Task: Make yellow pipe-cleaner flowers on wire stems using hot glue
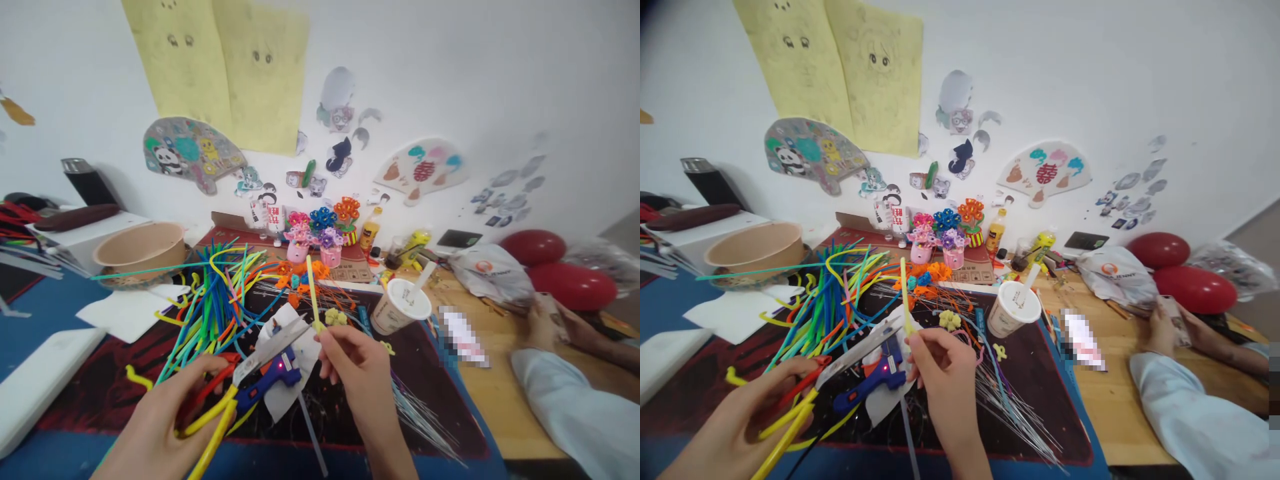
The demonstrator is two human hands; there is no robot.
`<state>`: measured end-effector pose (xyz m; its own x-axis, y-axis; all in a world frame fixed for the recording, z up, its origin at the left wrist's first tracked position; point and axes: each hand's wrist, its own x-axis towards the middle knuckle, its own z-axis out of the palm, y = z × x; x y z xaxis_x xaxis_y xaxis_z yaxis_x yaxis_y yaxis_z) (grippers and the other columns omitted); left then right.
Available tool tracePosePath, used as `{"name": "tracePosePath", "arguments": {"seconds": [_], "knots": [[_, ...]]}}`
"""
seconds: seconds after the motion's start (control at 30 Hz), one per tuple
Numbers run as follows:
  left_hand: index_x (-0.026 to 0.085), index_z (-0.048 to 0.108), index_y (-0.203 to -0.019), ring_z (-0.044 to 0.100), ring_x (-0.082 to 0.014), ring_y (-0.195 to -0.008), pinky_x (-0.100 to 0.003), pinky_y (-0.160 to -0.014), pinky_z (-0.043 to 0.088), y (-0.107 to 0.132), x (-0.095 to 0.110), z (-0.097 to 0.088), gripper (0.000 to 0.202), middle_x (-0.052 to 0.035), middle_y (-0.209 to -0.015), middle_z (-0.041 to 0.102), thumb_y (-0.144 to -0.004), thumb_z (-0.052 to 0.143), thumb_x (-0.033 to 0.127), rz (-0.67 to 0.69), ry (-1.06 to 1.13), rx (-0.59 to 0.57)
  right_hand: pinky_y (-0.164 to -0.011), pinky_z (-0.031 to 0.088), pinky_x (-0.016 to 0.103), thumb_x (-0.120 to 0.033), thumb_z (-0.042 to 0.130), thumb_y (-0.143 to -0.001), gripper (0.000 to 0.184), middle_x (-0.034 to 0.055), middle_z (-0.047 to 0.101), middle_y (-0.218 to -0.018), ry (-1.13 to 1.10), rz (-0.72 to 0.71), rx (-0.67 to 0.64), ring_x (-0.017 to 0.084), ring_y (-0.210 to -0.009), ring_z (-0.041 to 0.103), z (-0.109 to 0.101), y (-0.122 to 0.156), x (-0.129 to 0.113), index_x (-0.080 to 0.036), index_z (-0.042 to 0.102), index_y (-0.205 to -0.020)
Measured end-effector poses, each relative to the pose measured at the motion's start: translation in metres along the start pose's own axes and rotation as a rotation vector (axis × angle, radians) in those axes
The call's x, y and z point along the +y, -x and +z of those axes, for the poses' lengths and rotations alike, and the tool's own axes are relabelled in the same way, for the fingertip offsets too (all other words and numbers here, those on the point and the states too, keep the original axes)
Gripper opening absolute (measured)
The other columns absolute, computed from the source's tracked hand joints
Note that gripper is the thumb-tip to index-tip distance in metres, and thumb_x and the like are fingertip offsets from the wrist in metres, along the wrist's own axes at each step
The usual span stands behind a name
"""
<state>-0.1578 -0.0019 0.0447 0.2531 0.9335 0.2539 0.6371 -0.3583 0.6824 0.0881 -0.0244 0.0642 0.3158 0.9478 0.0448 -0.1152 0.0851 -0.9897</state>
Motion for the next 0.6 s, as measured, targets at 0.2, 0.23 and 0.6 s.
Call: {"name": "tracePosePath", "arguments": {"seconds": [0.2,0.23,0.6], "knots": [[0.027,0.068,-0.099,0.076,-0.0202,-0.079,-0.017,-0.068,0.06,0.004,-0.002,0.004,0.03,0.0001,-0.086,0.078,-0.075,0.071,0.044,-0.038,0.137,-0.049,-0.039,0.04,0.019,-0.042,0.073,-0.081,0.027,0.0003,0.064,-0.055,0.017,-0.029,0.019,0.01,-0.043,0.055,0.004,-0.002,-0.004,-0.016,0.073,-0.074],[0.027,0.069,-0.098,0.076,-0.0202,-0.077,-0.017,-0.066,0.06,0.005,-0.002,0.004,0.029,0.0007,-0.083,0.078,-0.075,0.072,0.043,-0.04,0.143,-0.053,-0.039,0.04,0.019,-0.042,0.072,-0.081,0.027,0.0004,0.064,-0.055,0.018,-0.033,0.023,0.01,-0.043,0.056,0.005,-0.002,-0.004,-0.016,0.073,-0.074],[0.033,0.078,-0.09,0.078,-0.0178,-0.068,-0.012,-0.061,0.057,-0.003,0.008,-0.002,0.025,0.005,-0.078,0.081,-0.065,0.079,0.035,0.036,0.176,0.006,-0.04,0.042,0.018,-0.039,0.071,-0.082,0.026,0.0,0.064,-0.054,0.066,-0.065,-0.026,0.01,-0.042,0.056,0.005,-0.006,-0.001,-0.016,0.07,-0.07]]}}
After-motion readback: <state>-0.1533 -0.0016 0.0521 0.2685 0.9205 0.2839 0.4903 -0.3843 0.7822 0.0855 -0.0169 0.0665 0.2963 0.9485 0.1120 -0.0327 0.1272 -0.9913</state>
